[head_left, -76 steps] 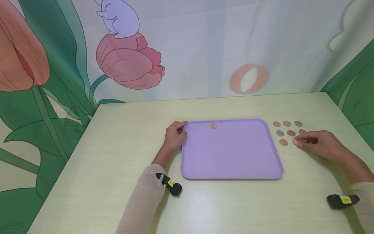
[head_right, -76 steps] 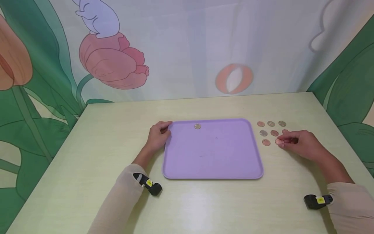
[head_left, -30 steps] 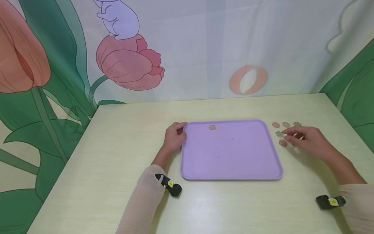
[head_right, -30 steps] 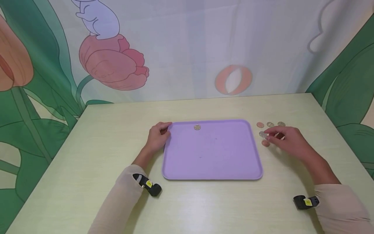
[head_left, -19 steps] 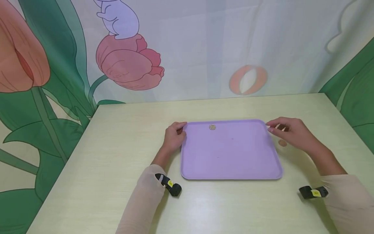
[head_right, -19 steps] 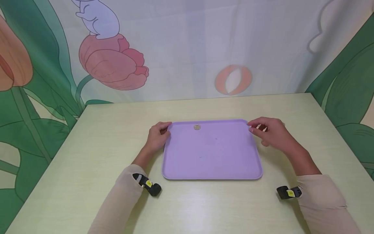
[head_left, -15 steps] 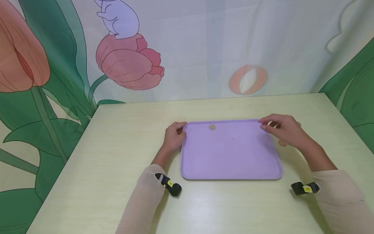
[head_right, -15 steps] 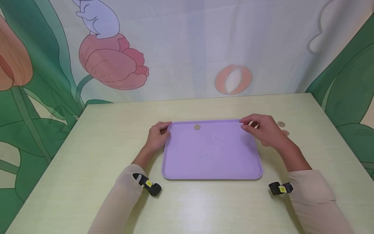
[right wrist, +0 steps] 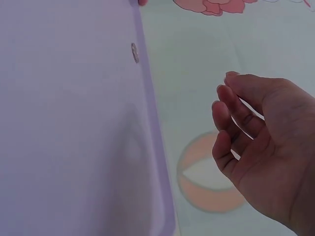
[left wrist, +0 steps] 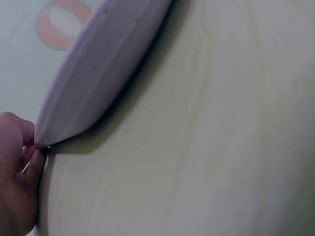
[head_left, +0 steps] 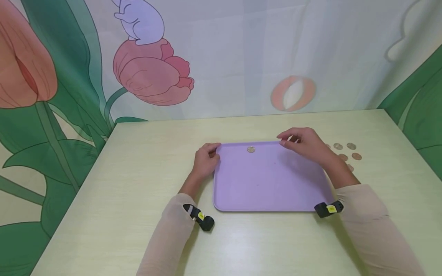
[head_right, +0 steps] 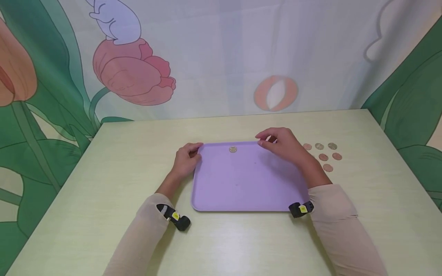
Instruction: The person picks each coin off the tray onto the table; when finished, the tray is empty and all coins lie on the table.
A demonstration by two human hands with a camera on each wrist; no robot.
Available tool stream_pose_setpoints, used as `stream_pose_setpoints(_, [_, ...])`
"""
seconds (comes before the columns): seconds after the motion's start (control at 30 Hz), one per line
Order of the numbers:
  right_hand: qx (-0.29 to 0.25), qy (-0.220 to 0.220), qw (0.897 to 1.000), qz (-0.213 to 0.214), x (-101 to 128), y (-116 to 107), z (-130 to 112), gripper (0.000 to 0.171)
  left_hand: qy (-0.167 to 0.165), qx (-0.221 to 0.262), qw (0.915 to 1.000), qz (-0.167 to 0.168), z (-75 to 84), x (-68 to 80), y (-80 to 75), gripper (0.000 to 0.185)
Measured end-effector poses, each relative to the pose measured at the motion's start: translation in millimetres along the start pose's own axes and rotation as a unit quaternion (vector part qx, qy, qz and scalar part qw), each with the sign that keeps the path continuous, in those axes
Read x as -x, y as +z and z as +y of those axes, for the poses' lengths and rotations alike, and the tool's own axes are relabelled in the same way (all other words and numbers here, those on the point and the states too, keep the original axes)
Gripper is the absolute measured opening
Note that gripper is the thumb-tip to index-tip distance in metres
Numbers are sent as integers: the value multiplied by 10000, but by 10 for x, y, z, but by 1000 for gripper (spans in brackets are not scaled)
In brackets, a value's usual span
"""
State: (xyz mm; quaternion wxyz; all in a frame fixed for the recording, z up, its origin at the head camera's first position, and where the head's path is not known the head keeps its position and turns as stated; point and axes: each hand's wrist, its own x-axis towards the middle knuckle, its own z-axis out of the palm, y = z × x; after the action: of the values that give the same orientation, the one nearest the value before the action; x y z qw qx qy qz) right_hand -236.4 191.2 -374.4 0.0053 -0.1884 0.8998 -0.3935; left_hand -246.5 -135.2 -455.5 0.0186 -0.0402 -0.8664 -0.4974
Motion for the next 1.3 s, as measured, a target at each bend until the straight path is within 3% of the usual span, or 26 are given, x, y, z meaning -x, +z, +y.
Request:
stream_pose_setpoints(0.27, [-52, 241, 9990, -372, -205, 283, 46, 25, -50, 176, 9998, 15, 5, 3, 10, 45])
stream_pose_setpoints(0.7, [-17, 187, 9958, -895, -436, 582, 85, 28, -50, 137, 9999, 46, 19, 4, 10, 45])
stream_pose_setpoints(1.03, [208, -86, 9961, -858, -502, 734, 50, 28, -42, 55, 9999, 113, 44, 10, 4, 41])
stream_pose_setpoints(1.3, [543, -9, 9957, -757, -539, 824, 40, 28, -91, 70, 9999, 97, 37, 6, 10, 41])
